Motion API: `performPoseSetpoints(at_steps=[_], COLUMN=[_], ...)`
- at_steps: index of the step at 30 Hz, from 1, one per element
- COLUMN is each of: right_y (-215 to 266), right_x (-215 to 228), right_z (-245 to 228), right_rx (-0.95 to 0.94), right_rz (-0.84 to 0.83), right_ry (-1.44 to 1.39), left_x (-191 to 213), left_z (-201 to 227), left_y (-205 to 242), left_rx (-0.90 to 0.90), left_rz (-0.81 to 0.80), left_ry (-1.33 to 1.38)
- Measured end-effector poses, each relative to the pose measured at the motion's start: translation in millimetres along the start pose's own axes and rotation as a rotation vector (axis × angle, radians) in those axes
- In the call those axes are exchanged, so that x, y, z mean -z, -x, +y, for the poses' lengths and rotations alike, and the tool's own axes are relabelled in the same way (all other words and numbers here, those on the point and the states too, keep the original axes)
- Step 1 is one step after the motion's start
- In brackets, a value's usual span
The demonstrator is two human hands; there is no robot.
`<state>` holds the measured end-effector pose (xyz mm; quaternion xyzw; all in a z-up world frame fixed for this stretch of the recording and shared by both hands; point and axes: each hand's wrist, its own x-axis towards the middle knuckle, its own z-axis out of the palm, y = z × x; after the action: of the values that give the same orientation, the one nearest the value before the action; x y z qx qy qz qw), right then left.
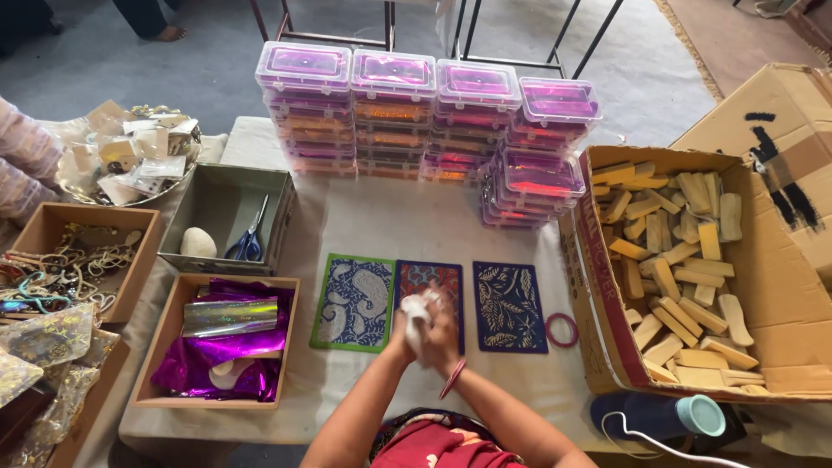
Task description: Cleaning a wooden stamp block and applying decorative foil.
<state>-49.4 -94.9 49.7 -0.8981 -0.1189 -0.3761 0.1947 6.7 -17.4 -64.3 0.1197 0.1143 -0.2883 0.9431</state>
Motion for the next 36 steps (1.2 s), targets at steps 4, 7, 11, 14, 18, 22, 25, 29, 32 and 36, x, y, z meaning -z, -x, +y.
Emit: performPoseSetpoints(at_steps=[4,7,11,14,18,22,25,29,32,36], right_y=[20.2,19.4,41.3,28.8,18.7,37.6,33.2,22.0,13.3,-12.8], right_x=[-55.4,-59.0,-53.3,-31.5,-12.1,-19.2,-8.4,4.1,-19.7,-39.2], right_z=[86.6,90.4,69.9,74.7,89.8,107.9,92.9,41.9,42.1,61.0], right_rx=[-0.973,-1.210,-0.973,-0.881,-0.827,-0.732,-0.742,-0.263,-0.045,-0.987], right_rz=[-0.205,-0.119,-0.261,-0.360,-0.402,-0.434,-0.332,-0.232,-0.108,-0.288], right_ry=[-0.910,-1.040,-0.962,-0.884,-0.566,-0.274,-0.343,-0.382,-0.226,-0.881], left_x=[-41.4,-20.5,-5.9,-5.6,-25.2,-10.7,-26.9,-23.6,-5.2,-17.5], left_z=[-8.0,-7.5,-7.9,-4.5,-14.4,-16.7,-0.1,5.0,-8.1,0.0], left_y=[34.1,14.9,5.9,15.3,36.0,30.8,25.0,11.2,5.2,34.2], left_rx=[0.009,-0.008,-0.410,-0.514,-0.722,-0.986,-0.722,-0.272,-0.088,-0.187], left_rz=[0.411,0.314,0.431,0.385,0.379,0.264,0.325,0.507,0.431,0.244], left_ry=[-0.752,-0.728,-0.695,-1.273,-2.058,-2.173,-2.119,-1.181,-0.537,-0.720])
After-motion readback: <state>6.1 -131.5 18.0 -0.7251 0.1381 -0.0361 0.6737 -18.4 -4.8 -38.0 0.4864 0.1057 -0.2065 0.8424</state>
